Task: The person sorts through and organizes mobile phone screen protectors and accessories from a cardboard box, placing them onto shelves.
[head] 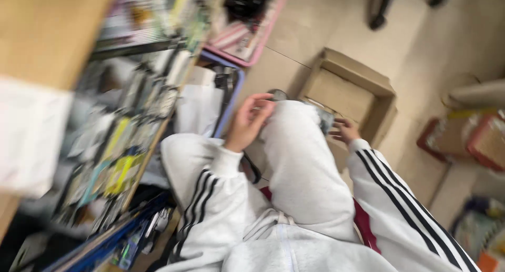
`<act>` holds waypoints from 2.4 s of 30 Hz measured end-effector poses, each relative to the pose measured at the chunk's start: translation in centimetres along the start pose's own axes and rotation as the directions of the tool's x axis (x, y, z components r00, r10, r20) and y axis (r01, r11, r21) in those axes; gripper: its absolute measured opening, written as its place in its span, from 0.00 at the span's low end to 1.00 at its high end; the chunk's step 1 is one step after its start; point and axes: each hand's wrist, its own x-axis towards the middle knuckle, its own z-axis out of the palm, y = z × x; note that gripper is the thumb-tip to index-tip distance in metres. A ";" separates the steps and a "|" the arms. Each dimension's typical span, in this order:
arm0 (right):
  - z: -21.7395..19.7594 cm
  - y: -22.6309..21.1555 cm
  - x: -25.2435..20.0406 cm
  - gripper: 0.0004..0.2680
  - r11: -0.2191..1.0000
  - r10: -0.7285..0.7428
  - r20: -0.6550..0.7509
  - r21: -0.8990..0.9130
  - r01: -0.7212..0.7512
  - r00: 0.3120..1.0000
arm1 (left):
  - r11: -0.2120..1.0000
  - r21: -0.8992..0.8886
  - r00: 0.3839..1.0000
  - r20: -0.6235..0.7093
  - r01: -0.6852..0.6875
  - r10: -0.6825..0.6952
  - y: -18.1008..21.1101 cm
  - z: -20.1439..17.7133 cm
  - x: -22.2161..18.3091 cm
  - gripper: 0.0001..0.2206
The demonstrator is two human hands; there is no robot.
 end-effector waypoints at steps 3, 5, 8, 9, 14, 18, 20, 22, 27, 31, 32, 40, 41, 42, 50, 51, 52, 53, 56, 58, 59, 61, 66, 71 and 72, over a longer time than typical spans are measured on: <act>1.7 -10.5 -5.2 0.12 0.950 -0.310 0.016 -0.031 0.310 0.951 | 0.988 0.152 0.998 -0.052 -0.024 0.033 -0.4 0.3 -0.4 0.13; 4.7 -19.2 -10.7 0.10 0.911 -0.409 0.028 -0.051 0.410 0.912 | 0.938 0.343 0.991 -0.106 -0.046 0.087 -2.0 1.2 -0.3 0.13; 9.6 -28.6 -19.5 0.07 0.782 -0.611 0.101 -0.075 0.619 0.785 | 0.794 0.607 0.995 -0.055 -0.030 0.080 -5.4 1.6 0.4 0.16; 11.1 -31.1 -22.6 0.05 0.687 -0.707 0.167 -0.071 0.723 0.687 | 0.723 0.690 0.999 0.034 -0.036 0.017 -6.7 1.6 0.8 0.17; 22.0 -35.5 -34.4 0.05 0.428 -0.781 0.504 0.005 0.904 0.367 | 0.527 0.848 0.981 0.056 0.051 -0.186 -13.4 1.8 2.7 0.22; 29.8 -33.9 -40.1 0.12 0.289 -0.623 0.771 0.068 0.955 0.134 | 0.502 0.863 0.997 -0.024 0.056 -0.070 -14.6 2.4 4.1 0.20; 32.9 -32.7 -43.2 0.11 0.210 -0.558 0.830 0.125 0.970 0.013 | 0.379 0.916 0.987 -0.083 0.130 -0.138 -16.6 -1.9 -11.5 0.16; 35.7 -31.5 -45.9 0.11 0.139 -0.479 0.872 0.190 0.972 -0.101 | 0.096 0.967 0.943 -0.202 0.234 -0.266 -20.8 -5.8 -32.6 0.09; 40.8 -28.6 -49.5 0.15 -0.107 -0.341 0.884 0.301 0.948 -0.320 | -0.606 0.758 0.727 -0.555 0.241 -0.405 -14.7 -11.2 -84.1 0.11; 44.5 -25.7 -48.3 0.10 -0.247 -0.455 0.833 0.223 0.943 -0.316 | -0.581 0.625 0.674 -0.719 0.522 -0.169 -14.7 -9.9 -82.8 0.11; 45.1 -25.0 -47.7 0.11 -0.312 -0.450 0.843 0.163 0.936 -0.296 | -0.558 0.621 0.690 -0.715 0.551 -0.114 -14.3 -9.6 -82.2 0.09; 45.4 -22.8 -45.7 0.08 -0.454 -0.422 0.837 0.137 0.880 -0.349 | -0.605 0.583 0.750 -0.661 0.543 0.036 -15.9 -11.1 -81.9 0.16; 45.1 -22.9 -45.7 0.09 -0.450 -0.420 0.833 0.152 0.880 -0.359 | -0.594 0.621 0.810 -0.580 0.512 0.091 -17.1 -12.2 -82.4 0.15; 44.9 -22.8 -45.9 0.11 -0.444 -0.417 0.829 0.172 0.879 -0.373 | -0.587 0.654 0.856 -0.496 0.478 0.146 -18.2 -13.0 -83.2 0.15; 42.9 -22.7 -45.6 0.07 -0.638 -0.367 0.698 0.292 0.712 -0.615 | -0.487 0.736 0.852 -0.523 0.471 0.032 -21.9 -14.3 -84.7 0.05; 42.8 -23.2 -46.0 0.05 -0.691 -0.393 0.590 0.317 0.650 -0.705 | -0.436 0.773 0.863 -0.506 0.461 0.017 -22.4 -14.2 -83.2 0.03; 42.7 -23.3 -46.2 0.05 -0.692 -0.398 0.590 0.309 0.652 -0.702 | -0.384 0.807 0.874 -0.486 0.450 0.004 -24.1 -13.7 -78.4 0.02; 42.7 -23.4 -46.5 0.05 -0.709 -0.409 0.566 0.297 0.640 -0.715 | -0.330 0.837 0.885 -0.465 0.436 -0.009 -25.5 -13.0 -73.5 0.01; 43.1 -23.8 -46.8 0.03 -0.762 -0.413 0.566 0.214 0.611 -0.714 | -0.160 0.908 0.917 -0.398 0.388 -0.038 -29.4 -9.6 -52.9 0.05; 43.4 -23.6 -46.3 0.07 -0.791 -0.413 0.593 0.142 0.595 -0.691 | -0.040 0.938 0.936 -0.347 0.345 -0.061 -28.6 -6.2 -36.7 0.09; 43.6 -23.4 -45.8 0.06 -0.778 -0.418 0.570 0.177 0.603 -0.707 | 0.020 0.946 0.945 -0.320 0.322 -0.072 -26.6 -4.3 -28.5 0.10; 43.9 -23.3 -45.6 0.06 -0.768 -0.432 0.544 0.196 0.610 -0.719 | 0.134 0.953 0.962 -0.260 0.270 -0.085 -22.6 -1.2 -15.2 0.14; 41.5 -23.9 -45.7 0.04 -0.723 -0.476 0.416 0.317 0.614 -0.775 | 0.437 0.892 0.992 -0.080 0.115 -0.097 -24.2 5.3 4.5 0.22; 37.2 -25.5 -44.9 0.08 -0.583 -0.578 0.388 0.420 0.695 -0.718 | 0.454 0.885 0.984 -0.020 0.100 -0.178 -18.1 2.6 2.8 0.20; 36.3 -25.5 -44.2 0.12 -0.497 -0.617 0.389 0.481 0.722 -0.684 | 0.444 0.888 0.975 -0.017 0.116 -0.221 -16.4 1.8 2.2 0.20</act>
